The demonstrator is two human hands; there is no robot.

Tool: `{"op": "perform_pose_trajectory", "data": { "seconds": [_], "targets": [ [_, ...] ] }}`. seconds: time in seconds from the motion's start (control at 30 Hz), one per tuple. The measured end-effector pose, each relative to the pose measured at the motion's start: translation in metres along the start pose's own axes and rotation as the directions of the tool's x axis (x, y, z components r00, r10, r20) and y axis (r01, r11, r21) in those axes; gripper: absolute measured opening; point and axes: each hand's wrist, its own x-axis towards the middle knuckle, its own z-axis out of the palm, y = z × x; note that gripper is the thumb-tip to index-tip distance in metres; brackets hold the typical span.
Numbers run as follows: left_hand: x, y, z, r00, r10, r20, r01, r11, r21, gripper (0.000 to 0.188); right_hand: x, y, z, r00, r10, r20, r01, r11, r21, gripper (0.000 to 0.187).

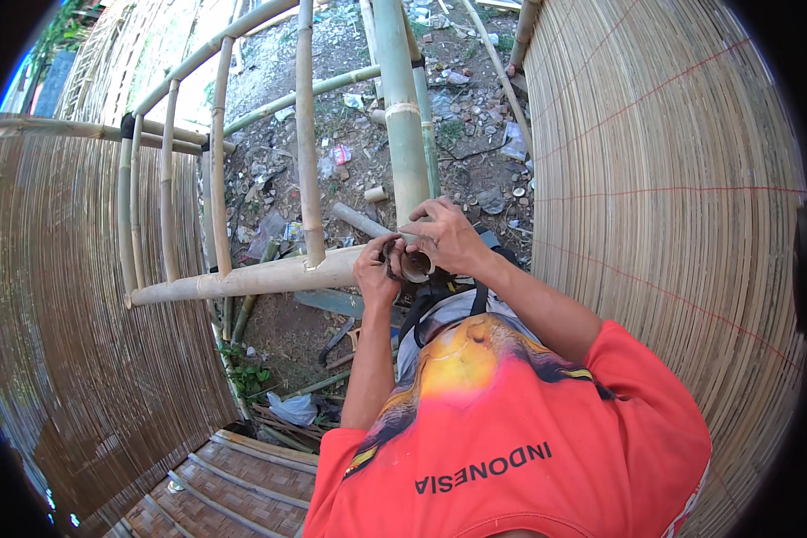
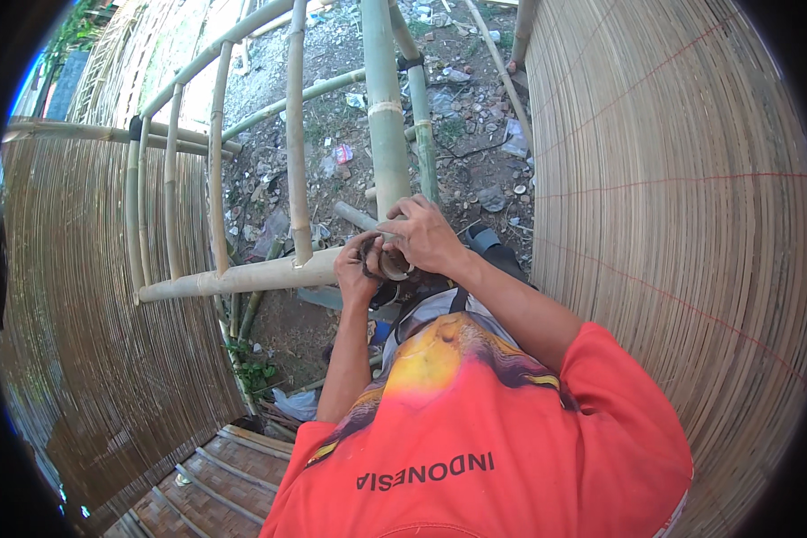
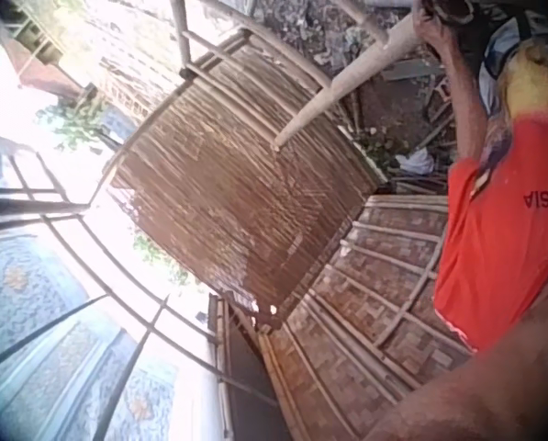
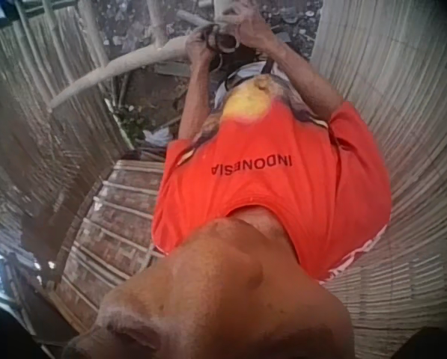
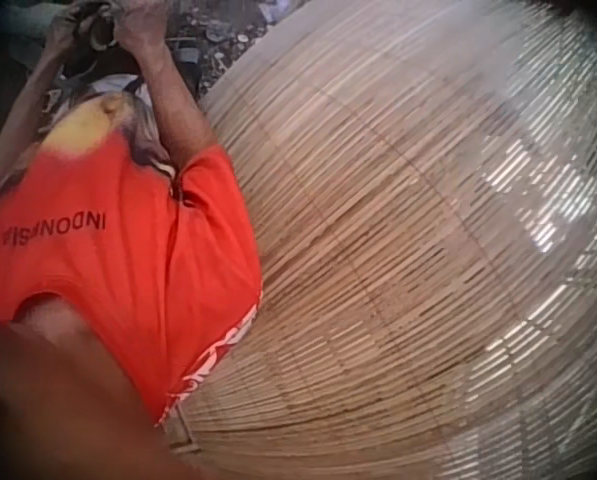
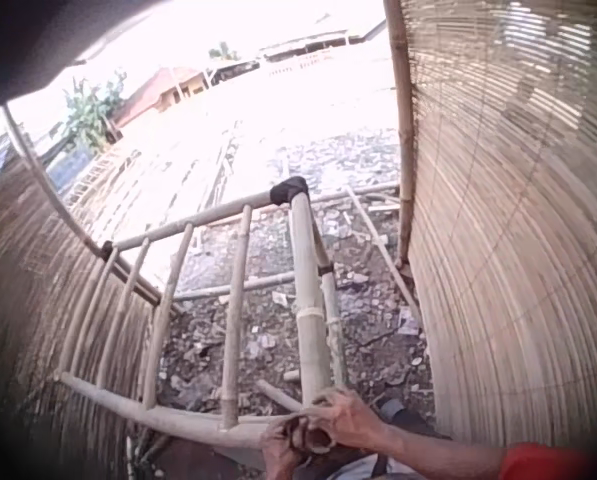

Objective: Tying together bamboo poles with dark rope while constructing a structure.

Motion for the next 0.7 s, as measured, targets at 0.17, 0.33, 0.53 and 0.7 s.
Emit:
{"op": "perform_pose_trajectory", "data": {
  "seconds": [0.17, 0.33, 0.53, 0.7],
  "targets": [
    [-0.004, -0.002, -0.002, 0.997, 0.067, -0.031, -0.07, 0.993, -0.093, 0.024, 0.044, -0.007, -0.003, 0.912, -0.256, 0.32, 0.259, 0.965, 0.035, 0.036],
    [-0.004, -0.007, -0.001, 0.993, 0.085, -0.083, -0.093, 0.991, -0.094, 0.031, 0.082, -0.004, 0.011, 0.745, -0.366, 0.558, 0.432, 0.902, 0.015, 0.031],
    [-0.008, -0.025, -0.013, 1.0, 0.005, -0.011, -0.008, 0.947, -0.32, 0.057, 0.099, -0.008, 0.035, 0.759, -0.42, 0.497, 0.361, 0.907, 0.216, 0.018],
    [-0.012, -0.013, -0.012, 0.998, -0.055, -0.015, 0.048, 0.961, -0.273, 0.068, 0.106, 0.009, 0.057, 0.792, -0.338, 0.508, 0.258, 0.94, 0.223, 0.016]
  ]
}}
